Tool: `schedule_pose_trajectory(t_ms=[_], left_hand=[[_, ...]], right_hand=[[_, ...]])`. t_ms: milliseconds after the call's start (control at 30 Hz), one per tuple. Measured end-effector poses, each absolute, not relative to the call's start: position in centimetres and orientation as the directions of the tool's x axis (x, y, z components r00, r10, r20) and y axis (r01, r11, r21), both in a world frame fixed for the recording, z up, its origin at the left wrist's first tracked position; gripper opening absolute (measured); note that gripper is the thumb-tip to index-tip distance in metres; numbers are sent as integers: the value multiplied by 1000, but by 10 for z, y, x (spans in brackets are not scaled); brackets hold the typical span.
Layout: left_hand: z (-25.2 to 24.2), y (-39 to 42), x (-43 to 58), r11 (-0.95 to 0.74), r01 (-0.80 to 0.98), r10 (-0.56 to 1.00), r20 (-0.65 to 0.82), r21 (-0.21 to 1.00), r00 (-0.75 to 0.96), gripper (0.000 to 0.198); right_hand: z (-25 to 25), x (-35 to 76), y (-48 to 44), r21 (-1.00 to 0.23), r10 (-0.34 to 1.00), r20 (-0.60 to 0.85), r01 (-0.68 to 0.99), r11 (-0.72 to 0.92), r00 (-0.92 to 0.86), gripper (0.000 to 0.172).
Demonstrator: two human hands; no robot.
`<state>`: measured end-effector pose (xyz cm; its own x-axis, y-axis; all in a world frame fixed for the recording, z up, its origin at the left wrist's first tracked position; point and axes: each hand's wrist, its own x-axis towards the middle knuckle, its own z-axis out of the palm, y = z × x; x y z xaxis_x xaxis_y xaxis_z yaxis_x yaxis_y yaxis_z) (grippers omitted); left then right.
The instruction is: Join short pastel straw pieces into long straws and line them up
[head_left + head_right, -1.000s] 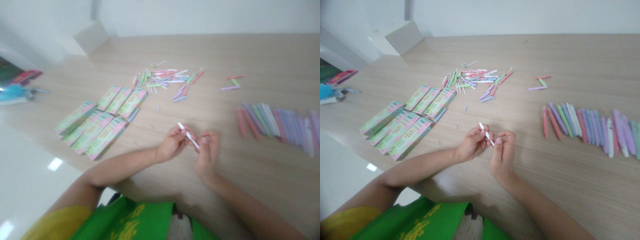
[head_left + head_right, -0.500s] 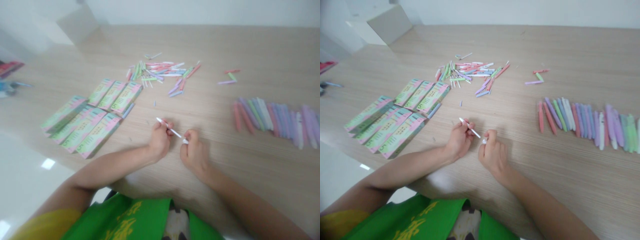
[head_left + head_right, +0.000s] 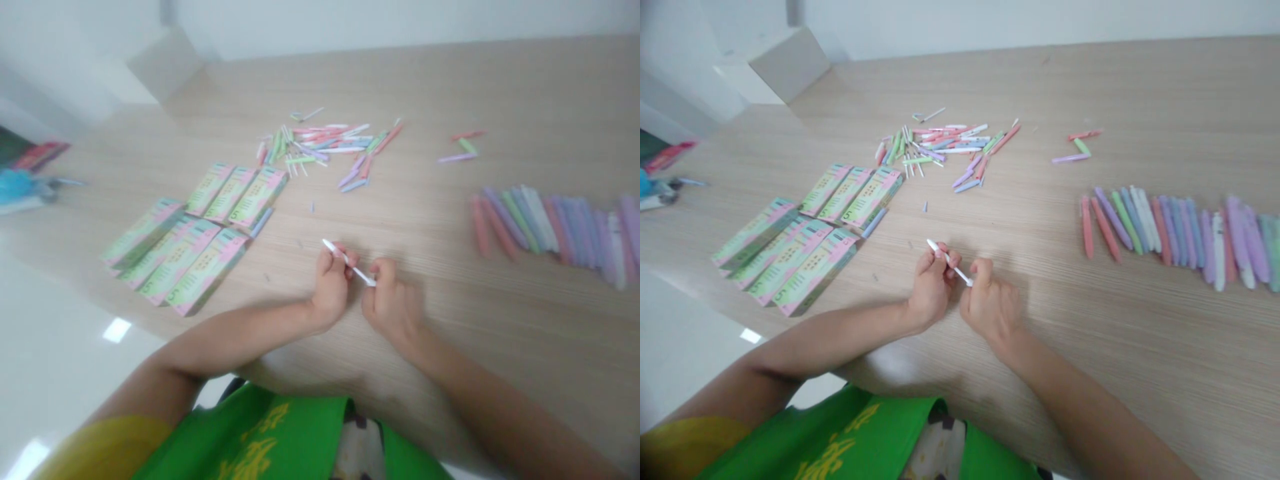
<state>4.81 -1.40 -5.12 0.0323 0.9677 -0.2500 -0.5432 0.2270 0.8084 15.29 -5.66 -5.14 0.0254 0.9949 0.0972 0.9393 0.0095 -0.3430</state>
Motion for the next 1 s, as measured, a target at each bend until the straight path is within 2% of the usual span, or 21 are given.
schedule_pose_trajectory(t_ms=[200, 333, 467, 633, 800, 900, 1000], left_hand=[[-50, -4, 46, 319, -559, 947, -235, 765, 219, 18], [-50, -2, 44, 346, -512, 932, -226, 786, 283, 25], [-52, -9, 46, 295, -411, 938, -180, 862, 296, 29], [-55, -7, 46, 198, -342, 969, -131, 918, 211, 32], [-59, 2, 40, 241, -303, 916, -113, 922, 384, 32], [-57, 3, 37, 178, -271, 929, -71, 946, 363, 31], [-52, 0, 37, 164, -253, 929, -63, 953, 365, 32]], right_hand=[[-51, 153, -55, -388, 984, 153, 921, -25, 90, 30], [-48, 154, -53, -425, 973, 167, 902, -75, 159, 29], [-47, 154, -53, -459, 968, 171, 884, -88, 185, 27], [-51, 155, -53, -483, 952, 234, 874, -61, 196, 29], [-50, 155, -52, -472, 961, 205, 879, -70, 187, 32], [-48, 153, -52, -448, 968, 178, 891, -79, 175, 33], [-47, 153, -52, -472, 971, 155, 877, -90, 184, 33]])
